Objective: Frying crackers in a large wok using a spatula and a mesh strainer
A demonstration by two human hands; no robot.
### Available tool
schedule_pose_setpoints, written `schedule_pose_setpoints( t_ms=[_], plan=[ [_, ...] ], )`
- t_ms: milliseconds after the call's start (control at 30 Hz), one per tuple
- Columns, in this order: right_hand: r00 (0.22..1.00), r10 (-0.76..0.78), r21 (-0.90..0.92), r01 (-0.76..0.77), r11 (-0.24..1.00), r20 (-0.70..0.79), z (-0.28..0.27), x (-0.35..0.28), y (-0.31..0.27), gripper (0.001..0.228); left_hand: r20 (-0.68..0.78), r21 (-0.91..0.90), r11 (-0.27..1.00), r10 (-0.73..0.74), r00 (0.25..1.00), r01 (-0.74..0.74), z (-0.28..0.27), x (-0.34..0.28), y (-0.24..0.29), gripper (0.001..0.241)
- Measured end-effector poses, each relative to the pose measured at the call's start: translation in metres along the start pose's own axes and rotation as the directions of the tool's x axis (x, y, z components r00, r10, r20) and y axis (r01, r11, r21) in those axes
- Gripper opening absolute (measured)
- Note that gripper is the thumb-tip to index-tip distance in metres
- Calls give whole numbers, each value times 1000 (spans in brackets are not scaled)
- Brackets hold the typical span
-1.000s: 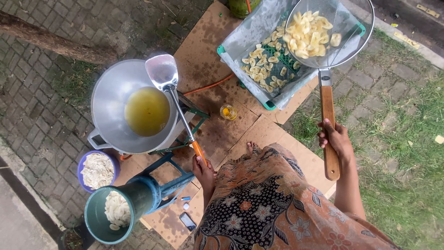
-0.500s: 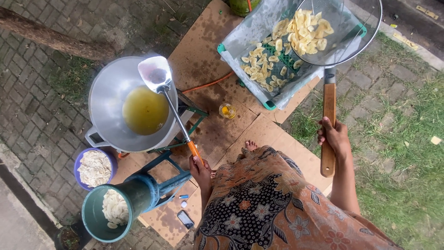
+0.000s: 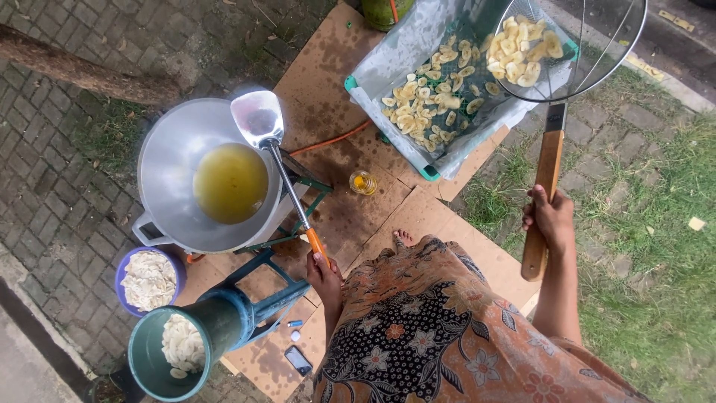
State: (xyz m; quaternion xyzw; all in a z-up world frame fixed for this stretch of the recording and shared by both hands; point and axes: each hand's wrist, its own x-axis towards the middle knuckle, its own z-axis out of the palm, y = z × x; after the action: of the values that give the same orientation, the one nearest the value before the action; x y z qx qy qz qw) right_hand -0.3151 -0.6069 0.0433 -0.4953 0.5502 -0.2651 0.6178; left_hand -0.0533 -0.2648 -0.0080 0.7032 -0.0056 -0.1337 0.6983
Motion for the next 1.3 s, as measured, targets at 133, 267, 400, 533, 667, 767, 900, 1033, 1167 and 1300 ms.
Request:
schedule_pose_setpoints(
  t_ms=[133, 267, 400, 533, 667, 767, 900, 1033, 1167, 1300],
  plan=[
    [997, 80, 78, -81, 994, 16, -3, 0, -4, 34, 4, -3, 1000, -15, 1000, 15, 4, -2, 4, 33],
    [1000, 31, 33, -31, 999, -6, -6, 9, 2, 33, -2, -25, 1000, -10, 1000, 10, 6, 1, -2, 34],
    [1000, -5, 5, 5, 1000, -27, -6, 20, 12, 33, -6, -33, 999, -14, 1000, 14, 8, 0, -3, 35],
    [998, 56, 73, -55, 996, -9, -6, 19, -3, 35, 8, -12, 1000, -6, 1000, 6, 3, -3, -3, 33],
    [998, -23, -8, 23, 1000, -52, -5, 30, -4, 33, -1, -2, 1000, 9, 1000, -9, -1, -1, -12, 33],
    [997, -36, -27, 34, 999, -66, -1, 39, -6, 33, -4, 6, 1000, 21, 1000, -21, -3, -3, -15, 33],
    [997, -32, 5, 33, 999, -67, 2, 51, -15, 34, -13, -17, 1000, -5, 1000, 4, 5, -7, 1, 32],
    [990, -94, -41, 90, 995, -109, 4, 67, -5, 31, -11, 16, 1000, 3, 1000, -2, -4, -4, -16, 33],
    [983, -117, -102, 103, 989, -142, 3, 81, -4, 32, -6, 17, 1000, 13, 1000, -13, 2, -2, -18, 33],
    [989, -43, -11, 42, 999, -141, -7, 77, -3, 33, -1, 16, 1000, -6, 1000, 6, 7, -7, 0, 33]
  ],
)
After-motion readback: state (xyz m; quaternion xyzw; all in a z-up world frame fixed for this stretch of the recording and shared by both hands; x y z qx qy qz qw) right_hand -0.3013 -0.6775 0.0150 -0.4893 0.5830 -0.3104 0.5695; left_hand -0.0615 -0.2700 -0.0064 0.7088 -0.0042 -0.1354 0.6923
